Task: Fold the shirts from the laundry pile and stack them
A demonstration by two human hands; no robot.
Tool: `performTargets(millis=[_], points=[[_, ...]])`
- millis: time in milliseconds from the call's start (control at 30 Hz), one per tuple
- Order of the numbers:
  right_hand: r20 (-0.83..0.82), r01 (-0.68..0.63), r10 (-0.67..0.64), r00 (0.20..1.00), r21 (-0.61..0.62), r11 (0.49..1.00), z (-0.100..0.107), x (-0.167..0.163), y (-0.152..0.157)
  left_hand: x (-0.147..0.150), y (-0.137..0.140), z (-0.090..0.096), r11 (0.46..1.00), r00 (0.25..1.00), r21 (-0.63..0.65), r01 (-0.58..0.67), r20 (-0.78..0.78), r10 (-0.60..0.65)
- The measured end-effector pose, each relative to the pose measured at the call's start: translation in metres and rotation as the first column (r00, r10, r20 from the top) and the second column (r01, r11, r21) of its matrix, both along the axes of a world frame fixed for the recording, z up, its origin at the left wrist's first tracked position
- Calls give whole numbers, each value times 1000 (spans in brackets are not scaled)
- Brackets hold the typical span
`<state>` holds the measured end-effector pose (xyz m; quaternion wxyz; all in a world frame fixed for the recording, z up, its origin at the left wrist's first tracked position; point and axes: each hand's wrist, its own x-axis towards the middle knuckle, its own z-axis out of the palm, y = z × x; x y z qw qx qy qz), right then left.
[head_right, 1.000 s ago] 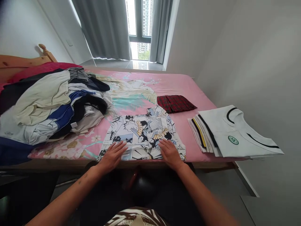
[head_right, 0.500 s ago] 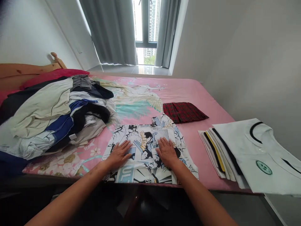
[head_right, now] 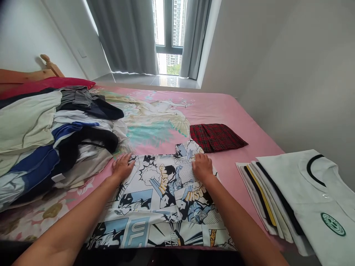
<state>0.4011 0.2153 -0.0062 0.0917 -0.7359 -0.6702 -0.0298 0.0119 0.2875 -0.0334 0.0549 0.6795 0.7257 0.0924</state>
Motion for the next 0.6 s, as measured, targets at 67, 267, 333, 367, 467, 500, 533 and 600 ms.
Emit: performTargets(millis=[67, 267, 333, 367, 467, 500, 533, 600], points=[[-55, 10, -6, 998, 77, 997, 3, -1, 25, 2, 5, -1, 999, 1000, 44, -27, 14, 27], [-168, 208, -227, 959, -121, 971, 2, 12, 97, -1, 15, -1, 996, 994, 42, -77, 75, 74], [-131, 247, -282, 950, -233, 941, 3, 15, 114, -3, 15, -3, 996, 994, 59, -71, 91, 66], [-107, 247, -283, 953, -267, 932, 4, 16, 121, -4, 14, -4, 995, 994, 72, -65, 97, 58], [-46, 215, -242, 969, -323, 922, 6, 16, 137, -4, 11, -8, 994, 994, 95, -47, 106, 37], [-32, 203, -226, 974, -334, 920, 6, 16, 141, -4, 10, -9, 995, 994, 94, -45, 107, 35], [-24, 189, -210, 977, -344, 920, 7, 17, 143, -4, 10, -9, 995, 994, 90, -45, 106, 35], [-34, 159, -182, 983, -348, 924, 7, 19, 145, -4, 11, -8, 997, 994, 73, -37, 105, 29]])
